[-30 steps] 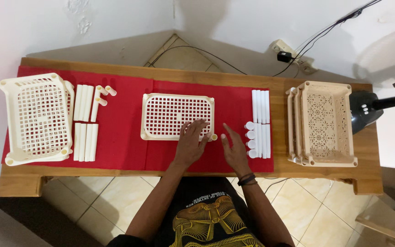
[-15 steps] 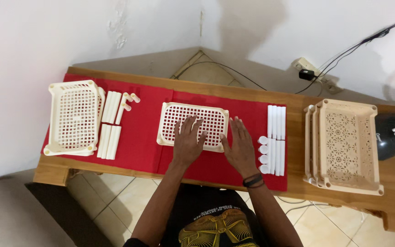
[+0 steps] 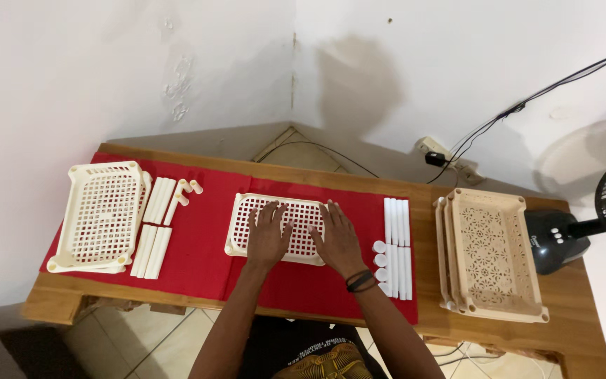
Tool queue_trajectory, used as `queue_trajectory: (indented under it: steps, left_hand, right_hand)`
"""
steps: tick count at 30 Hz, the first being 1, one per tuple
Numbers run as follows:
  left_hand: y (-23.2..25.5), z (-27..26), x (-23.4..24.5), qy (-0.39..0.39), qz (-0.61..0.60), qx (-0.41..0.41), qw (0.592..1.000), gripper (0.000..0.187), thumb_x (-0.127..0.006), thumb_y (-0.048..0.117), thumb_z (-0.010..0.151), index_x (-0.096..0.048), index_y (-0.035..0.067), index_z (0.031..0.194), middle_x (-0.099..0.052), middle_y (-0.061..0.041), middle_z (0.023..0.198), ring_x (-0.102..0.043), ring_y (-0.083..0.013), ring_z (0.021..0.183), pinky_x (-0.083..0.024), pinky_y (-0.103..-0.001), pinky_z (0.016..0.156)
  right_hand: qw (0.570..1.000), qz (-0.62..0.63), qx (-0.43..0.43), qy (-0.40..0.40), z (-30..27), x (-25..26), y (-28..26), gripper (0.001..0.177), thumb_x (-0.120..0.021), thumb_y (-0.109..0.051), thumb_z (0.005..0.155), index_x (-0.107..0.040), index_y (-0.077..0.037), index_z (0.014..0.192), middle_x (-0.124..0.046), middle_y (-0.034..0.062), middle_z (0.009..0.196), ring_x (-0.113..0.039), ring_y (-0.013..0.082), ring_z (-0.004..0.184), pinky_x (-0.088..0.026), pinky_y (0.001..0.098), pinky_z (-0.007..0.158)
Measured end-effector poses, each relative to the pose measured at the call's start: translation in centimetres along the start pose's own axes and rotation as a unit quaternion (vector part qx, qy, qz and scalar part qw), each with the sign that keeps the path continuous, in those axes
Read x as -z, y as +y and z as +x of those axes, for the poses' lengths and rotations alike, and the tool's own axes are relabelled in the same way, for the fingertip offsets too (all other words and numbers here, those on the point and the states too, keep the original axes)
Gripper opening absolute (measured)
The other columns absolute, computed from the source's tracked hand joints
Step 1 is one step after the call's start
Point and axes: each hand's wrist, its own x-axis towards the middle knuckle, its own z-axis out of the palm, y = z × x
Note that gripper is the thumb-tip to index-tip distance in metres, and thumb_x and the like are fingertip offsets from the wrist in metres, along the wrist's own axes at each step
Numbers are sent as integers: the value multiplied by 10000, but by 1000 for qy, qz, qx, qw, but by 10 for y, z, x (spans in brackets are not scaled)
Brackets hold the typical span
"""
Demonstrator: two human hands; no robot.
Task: The person assembles a plastic basket by inserting cylindrical connectors into the corners of a white plastic tray. They handle several connectors and rods, placing them into the tray's corner holes to form a frame-like structure.
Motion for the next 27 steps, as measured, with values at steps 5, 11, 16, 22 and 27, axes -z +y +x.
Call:
queue_trajectory:
  steps: [5,11,16,22,27]
  left_hand:
    - [-5,6,2,8,10,2,1000,508,-539,378,1014,-551,50,1402,-507,-163,1486,-425,-315,1422,-207,-561,1214]
    - [-38,12,17,-5,13,-12,1000,524,-504,387,1027,-524,50,1426,-492,-161,1505,-411,-302,1436,-193,-569,1223]
    - [-83,13,39,-16,15,-7,1000,538,-464,397,1033,-498,62,1453,-482,-160,1517,-377,-316,1462,-172,-566,1233]
    - [-147,13,74,-20,-8,-4,1000,523,-472,416,1054,-511,62,1438,-487,-171,1504,-394,-306,1458,-173,-570,1225]
    - [-197,9,107,6,-5,-5,1000,490,-555,386,1037,-544,72,1414,-526,-128,1474,-445,-276,1439,-229,-529,1230]
  right_hand:
    - [1000,-6,-16,-26,8,0,-8,702,-535,-455,998,-364,-47,1542,-327,194,1625,-291,348,1512,-296,524,1187]
    - [999,4,-30,-31,22,-12,-33,703,-479,-494,1028,-344,-61,1566,-312,178,1648,-267,343,1532,-290,533,1201]
    - [998,3,-49,-44,42,-38,-73,709,-461,-515,1028,-337,-74,1569,-313,164,1644,-263,334,1530,-265,546,1208]
    - [999,6,-29,-26,63,-80,-132,694,-468,-494,1041,-352,-51,1563,-347,193,1627,-295,346,1522,-288,518,1208]
    - [999,13,-26,-28,83,-109,-188,683,-506,-451,1033,-366,-35,1557,-365,199,1612,-311,346,1514,-299,493,1214]
